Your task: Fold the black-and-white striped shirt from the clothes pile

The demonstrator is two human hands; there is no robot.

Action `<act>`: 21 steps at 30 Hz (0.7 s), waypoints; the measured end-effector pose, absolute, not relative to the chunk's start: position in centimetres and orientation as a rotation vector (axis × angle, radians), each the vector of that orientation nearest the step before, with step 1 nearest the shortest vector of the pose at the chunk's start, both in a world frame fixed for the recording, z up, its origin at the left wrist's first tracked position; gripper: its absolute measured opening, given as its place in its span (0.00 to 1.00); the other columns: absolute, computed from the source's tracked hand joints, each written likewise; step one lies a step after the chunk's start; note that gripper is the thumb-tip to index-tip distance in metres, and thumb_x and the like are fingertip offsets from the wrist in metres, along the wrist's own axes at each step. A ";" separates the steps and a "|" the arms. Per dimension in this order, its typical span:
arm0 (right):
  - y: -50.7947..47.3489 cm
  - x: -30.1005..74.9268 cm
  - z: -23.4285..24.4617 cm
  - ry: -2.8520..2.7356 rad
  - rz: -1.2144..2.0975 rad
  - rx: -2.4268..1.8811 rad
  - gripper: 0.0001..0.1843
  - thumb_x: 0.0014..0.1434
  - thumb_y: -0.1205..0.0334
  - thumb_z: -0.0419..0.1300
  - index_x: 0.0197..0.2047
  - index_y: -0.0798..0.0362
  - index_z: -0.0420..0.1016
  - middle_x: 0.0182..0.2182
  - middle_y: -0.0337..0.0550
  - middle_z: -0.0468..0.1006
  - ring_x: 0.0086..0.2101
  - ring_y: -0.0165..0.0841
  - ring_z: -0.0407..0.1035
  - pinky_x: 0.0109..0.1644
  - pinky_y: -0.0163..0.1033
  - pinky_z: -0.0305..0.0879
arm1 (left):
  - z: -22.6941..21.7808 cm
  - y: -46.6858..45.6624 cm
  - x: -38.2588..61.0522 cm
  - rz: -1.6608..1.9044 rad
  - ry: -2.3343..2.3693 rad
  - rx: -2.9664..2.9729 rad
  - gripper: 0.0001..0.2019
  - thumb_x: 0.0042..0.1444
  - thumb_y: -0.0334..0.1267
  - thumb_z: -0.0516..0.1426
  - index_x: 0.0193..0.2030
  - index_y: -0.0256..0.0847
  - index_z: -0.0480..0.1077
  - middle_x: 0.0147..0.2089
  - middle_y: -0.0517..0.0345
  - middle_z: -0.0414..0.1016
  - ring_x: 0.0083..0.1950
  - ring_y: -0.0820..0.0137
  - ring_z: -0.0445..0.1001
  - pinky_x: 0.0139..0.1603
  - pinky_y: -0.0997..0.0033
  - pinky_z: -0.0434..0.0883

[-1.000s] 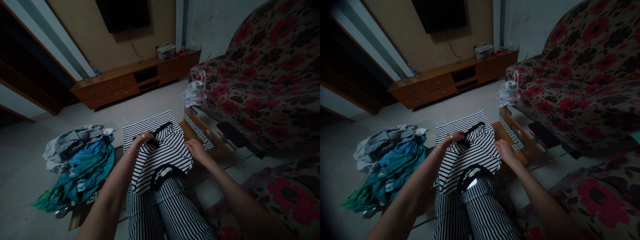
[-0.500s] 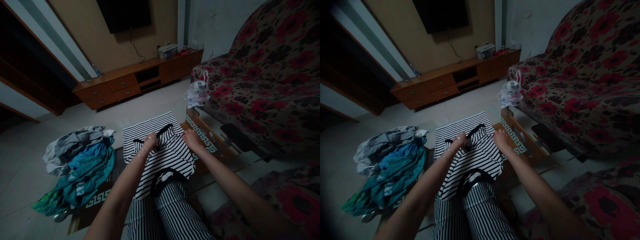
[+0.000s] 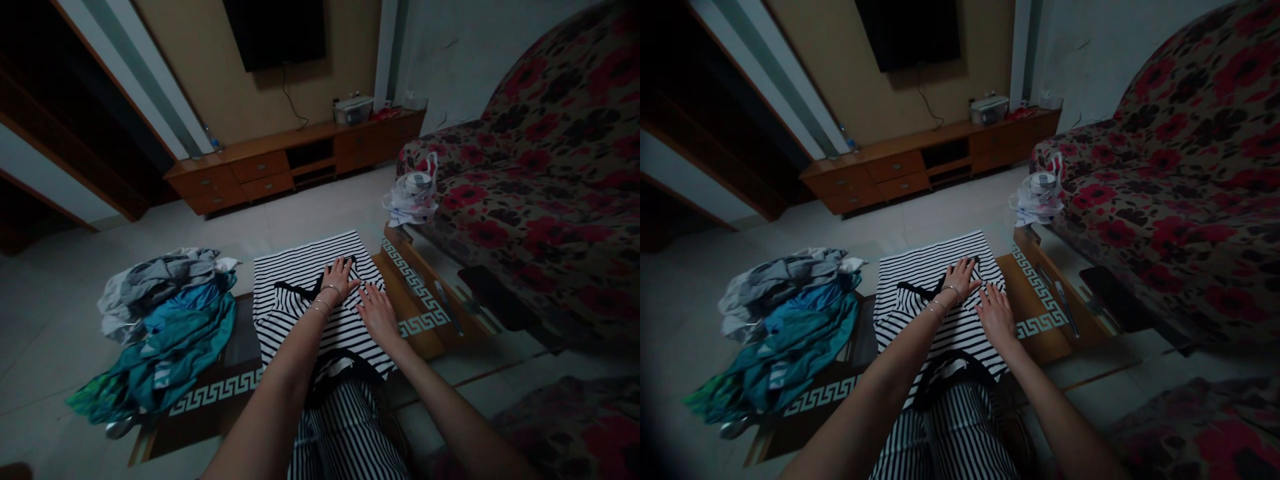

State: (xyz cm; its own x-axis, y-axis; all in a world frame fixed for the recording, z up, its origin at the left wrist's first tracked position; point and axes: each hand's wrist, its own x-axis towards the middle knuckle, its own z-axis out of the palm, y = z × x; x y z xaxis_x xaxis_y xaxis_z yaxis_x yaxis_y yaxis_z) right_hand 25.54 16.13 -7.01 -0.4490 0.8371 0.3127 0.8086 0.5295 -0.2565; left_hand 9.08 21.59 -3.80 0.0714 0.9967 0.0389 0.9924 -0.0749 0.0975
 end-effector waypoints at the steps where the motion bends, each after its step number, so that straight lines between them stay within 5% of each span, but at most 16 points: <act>1: 16.1 25.7 -6.9 -2.381 0.094 -1.352 0.25 0.65 0.57 0.52 0.62 0.58 0.64 0.64 0.55 0.59 0.63 0.45 0.50 0.65 0.52 0.47 | -3.5 21.6 9.1 0.151 2.115 2.241 0.36 0.63 0.58 0.44 0.71 0.39 0.46 0.73 0.45 0.42 0.73 0.57 0.41 0.69 0.46 0.47; 8: 13.4 28.5 -7.7 -2.454 0.076 -1.293 0.24 0.64 0.58 0.53 0.61 0.53 0.66 0.64 0.51 0.60 0.63 0.44 0.52 0.62 0.51 0.53 | 0.3 13.8 8.2 0.167 2.190 2.240 0.32 0.61 0.51 0.52 0.69 0.43 0.52 0.73 0.49 0.41 0.73 0.56 0.38 0.69 0.43 0.46; 13: 14.3 27.6 -3.8 -2.459 0.091 -1.360 0.16 0.63 0.57 0.53 0.49 0.53 0.76 0.54 0.53 0.72 0.56 0.46 0.60 0.57 0.50 0.58 | 1.2 1.2 4.8 0.264 2.612 1.707 0.29 0.59 0.44 0.55 0.66 0.38 0.57 0.69 0.41 0.52 0.69 0.53 0.50 0.64 0.50 0.57; 21: 18.5 5.4 5.8 -2.732 0.645 -1.067 0.16 0.64 0.62 0.51 0.46 0.52 0.78 0.45 0.44 0.79 0.47 0.32 0.70 0.50 0.32 0.61 | -0.6 -7.3 1.9 0.430 2.713 0.942 0.21 0.61 0.36 0.53 0.59 0.26 0.60 0.54 0.38 0.68 0.58 0.60 0.66 0.56 0.66 0.63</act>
State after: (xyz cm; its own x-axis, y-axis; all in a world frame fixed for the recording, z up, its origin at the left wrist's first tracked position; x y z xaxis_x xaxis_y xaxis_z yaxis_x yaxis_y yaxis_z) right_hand 5.36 18.50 5.76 -0.7389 0.6732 -0.0264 0.6139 0.6566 -0.4381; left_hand 1.89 -7.27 -0.61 -0.7644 0.6324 -0.1254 0.5625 0.7493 0.3496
